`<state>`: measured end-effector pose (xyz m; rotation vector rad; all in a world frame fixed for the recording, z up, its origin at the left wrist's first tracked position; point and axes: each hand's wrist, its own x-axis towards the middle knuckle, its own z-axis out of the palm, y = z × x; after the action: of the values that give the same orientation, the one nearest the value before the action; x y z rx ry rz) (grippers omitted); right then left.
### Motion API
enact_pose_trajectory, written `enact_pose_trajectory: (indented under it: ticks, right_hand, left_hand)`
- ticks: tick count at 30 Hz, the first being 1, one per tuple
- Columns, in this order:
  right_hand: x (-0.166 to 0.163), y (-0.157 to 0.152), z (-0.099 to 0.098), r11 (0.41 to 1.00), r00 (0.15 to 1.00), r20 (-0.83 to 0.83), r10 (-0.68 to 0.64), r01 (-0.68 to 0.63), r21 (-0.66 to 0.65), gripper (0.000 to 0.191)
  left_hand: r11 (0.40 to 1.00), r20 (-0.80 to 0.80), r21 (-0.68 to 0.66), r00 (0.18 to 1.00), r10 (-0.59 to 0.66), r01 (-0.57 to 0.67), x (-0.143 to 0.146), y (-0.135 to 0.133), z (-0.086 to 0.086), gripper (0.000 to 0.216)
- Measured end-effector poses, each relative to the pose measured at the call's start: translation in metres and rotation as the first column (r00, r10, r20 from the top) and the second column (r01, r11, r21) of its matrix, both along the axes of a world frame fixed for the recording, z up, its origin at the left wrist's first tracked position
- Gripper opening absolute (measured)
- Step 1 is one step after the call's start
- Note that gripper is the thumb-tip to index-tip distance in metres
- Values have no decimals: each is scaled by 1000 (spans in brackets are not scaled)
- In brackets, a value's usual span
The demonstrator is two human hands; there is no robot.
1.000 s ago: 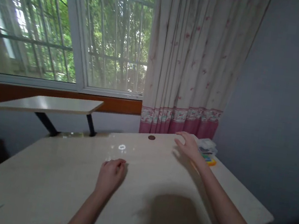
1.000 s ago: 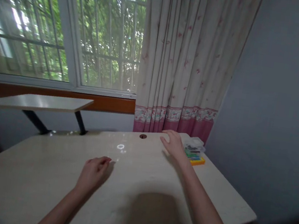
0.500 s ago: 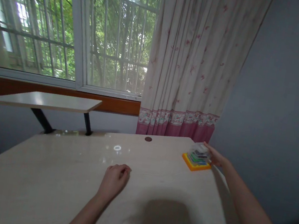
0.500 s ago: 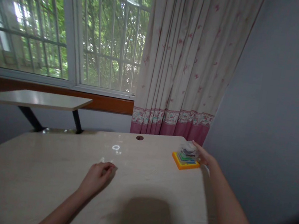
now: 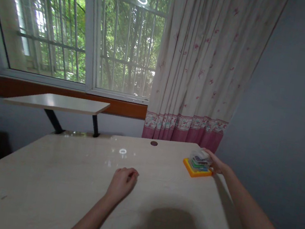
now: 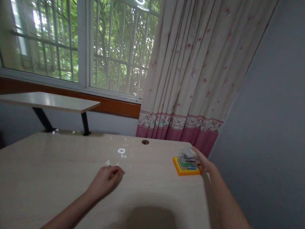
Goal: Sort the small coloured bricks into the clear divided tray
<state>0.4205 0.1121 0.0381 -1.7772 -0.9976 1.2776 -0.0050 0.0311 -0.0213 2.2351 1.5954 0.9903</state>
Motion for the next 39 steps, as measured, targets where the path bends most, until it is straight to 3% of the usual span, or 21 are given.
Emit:
enact_pose_trajectory:
  ticks: [3,8,11,15,18,21,24,29,32,34,36,37,39]
  right_hand:
    - [-34,6,2,992,990,-126,66,-78,-96,56]
    - [-118,25,-3,961,919,-321,231,-267,-71,55]
    - [-177,34,-6,923,845,-416,335,-384,-37,54]
    - [-247,33,-6,908,813,-434,389,-417,33,51]
    - [-285,28,-4,868,760,-452,468,-492,71,49]
    - [-308,23,-4,853,742,-428,517,-487,186,41]
    - [-317,21,-4,842,741,-401,539,-463,276,35]
    - [-314,17,-1,797,697,-392,601,-560,227,50]
    - [-307,15,2,738,648,-370,666,-645,198,64]
    - [-304,16,6,775,738,-244,629,-576,258,61]
    - [-304,15,10,825,892,-13,451,-411,389,50]
    - [-307,13,13,819,944,94,317,-322,474,44]
    - [-321,1,14,747,972,192,137,-229,624,38]
  left_hand:
    - [1000,3,19,1000,10,-10,-1,-2,2,25]
    - [997,30,68,999,41,-43,-3,-4,0,22]
    - [988,134,136,989,60,-79,-4,-2,-5,19]
    - [956,322,252,945,65,-152,-6,6,-2,38]
    - [942,377,307,926,8,-133,-7,22,13,50]
    - [947,324,316,945,-45,-63,-10,41,33,55]
    - [962,287,267,957,-29,-51,-14,54,47,44]
    - [972,341,235,937,-72,-10,-18,57,52,39]
    - [948,446,303,894,-50,-98,-26,54,58,38]
    - [932,564,311,826,-23,-187,-40,52,62,44]
    - [937,690,250,724,3,-242,-64,50,64,53]
    - [942,744,215,668,14,-258,-79,49,63,56]
    - [938,818,128,569,84,-322,-109,45,55,59]
